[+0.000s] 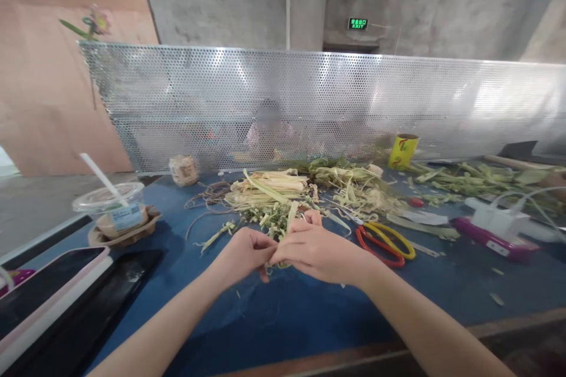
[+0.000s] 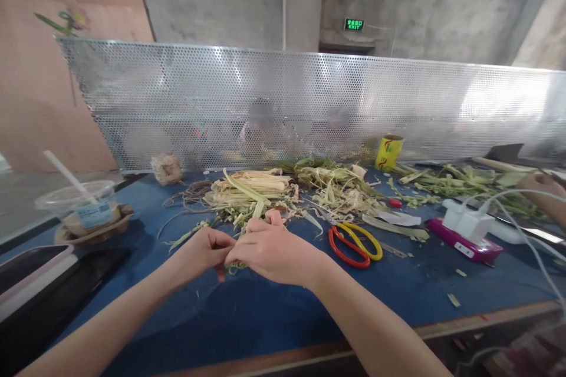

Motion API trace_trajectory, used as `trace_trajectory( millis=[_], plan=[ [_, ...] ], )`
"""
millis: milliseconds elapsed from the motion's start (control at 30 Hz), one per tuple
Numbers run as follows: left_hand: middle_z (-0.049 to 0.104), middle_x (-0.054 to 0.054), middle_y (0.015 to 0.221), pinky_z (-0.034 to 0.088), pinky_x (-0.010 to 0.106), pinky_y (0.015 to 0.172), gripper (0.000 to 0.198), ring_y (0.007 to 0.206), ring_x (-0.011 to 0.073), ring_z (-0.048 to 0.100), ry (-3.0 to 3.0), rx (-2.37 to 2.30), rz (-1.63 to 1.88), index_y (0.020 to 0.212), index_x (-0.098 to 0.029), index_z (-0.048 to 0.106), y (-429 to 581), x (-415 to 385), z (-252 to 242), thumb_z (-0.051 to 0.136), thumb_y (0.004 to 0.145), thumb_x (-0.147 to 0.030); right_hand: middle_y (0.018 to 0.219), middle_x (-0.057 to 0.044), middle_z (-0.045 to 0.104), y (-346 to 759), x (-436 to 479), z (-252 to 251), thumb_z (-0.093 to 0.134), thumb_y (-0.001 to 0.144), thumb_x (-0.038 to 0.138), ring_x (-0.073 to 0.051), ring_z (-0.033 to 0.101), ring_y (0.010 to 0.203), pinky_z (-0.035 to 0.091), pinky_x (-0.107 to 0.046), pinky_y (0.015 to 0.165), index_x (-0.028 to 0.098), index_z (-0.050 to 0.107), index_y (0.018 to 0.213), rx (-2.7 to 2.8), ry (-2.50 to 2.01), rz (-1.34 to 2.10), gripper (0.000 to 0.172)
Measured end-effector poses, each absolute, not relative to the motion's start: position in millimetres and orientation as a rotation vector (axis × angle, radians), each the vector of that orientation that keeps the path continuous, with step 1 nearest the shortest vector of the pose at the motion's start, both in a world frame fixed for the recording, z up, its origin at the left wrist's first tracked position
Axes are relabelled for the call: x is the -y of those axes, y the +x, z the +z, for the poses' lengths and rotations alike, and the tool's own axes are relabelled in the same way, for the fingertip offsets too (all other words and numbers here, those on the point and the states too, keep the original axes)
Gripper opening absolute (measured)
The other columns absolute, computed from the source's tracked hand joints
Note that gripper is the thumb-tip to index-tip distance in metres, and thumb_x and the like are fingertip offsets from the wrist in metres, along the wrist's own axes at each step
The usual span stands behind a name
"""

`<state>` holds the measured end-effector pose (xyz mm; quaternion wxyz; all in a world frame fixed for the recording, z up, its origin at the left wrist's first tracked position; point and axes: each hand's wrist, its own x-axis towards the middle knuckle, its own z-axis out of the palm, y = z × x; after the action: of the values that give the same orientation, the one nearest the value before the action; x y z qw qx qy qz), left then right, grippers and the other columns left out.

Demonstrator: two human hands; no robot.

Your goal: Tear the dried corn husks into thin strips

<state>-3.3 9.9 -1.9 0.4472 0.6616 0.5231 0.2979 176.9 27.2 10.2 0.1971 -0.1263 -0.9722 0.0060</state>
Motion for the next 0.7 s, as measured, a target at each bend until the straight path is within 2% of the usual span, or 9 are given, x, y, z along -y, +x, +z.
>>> trace_trajectory(
  millis=[200,367,567,700],
  plan=[
    [0.065,0.0,0.057,0.043,0.019,0.043,0.021,0.041,0.0113,0.057,1.587,-1.281,0.764,0.071,-0.013,0.071,-4.3,-10.9,-0.5,0.054,0.062,-0.022,0.084,-0.001,0.063,172.3,-25.7,9.8,0.041,0.087,0.02,-0.014,0.04,0.079,0.028,-0.029,0.07,0.02,0.058,0.093,2.669,-0.414,0.085,0.018],
    [0.065,0.0,0.058,0.044,0.019,0.045,0.022,0.042,0.0109,0.057,1.633,-1.235,0.806,0.071,-0.013,0.072,-3.0,-9.6,2.0,0.053,0.065,-0.022,0.08,0.001,0.062,173.4,-28.5,11.2,0.05,0.083,0.019,-0.014,0.04,0.082,0.031,-0.026,0.071,0.022,0.06,0.092,2.648,-0.455,0.213,0.014],
    [0.065,-0.001,0.057,0.044,0.02,0.046,0.02,0.043,0.0108,0.057,1.574,-1.246,0.834,0.072,-0.014,0.072,-2.3,-9.9,0.9,0.056,0.062,-0.022,0.08,-0.005,0.059,170.6,-24.3,10.6,0.038,0.088,0.018,-0.016,0.039,0.081,0.031,-0.029,0.072,0.018,0.06,0.091,2.59,-0.416,0.008,0.023],
    [0.064,-0.001,0.056,0.048,0.022,0.051,0.019,0.046,0.0117,0.057,1.561,-1.198,0.821,0.069,-0.015,0.072,-2.6,-12.8,-3.9,0.057,0.061,-0.023,0.077,-0.002,0.058,170.2,-24.3,9.1,0.045,0.084,0.014,-0.014,0.042,0.08,0.03,-0.028,0.072,0.021,0.059,0.088,2.651,-0.457,0.106,0.016]
  ],
)
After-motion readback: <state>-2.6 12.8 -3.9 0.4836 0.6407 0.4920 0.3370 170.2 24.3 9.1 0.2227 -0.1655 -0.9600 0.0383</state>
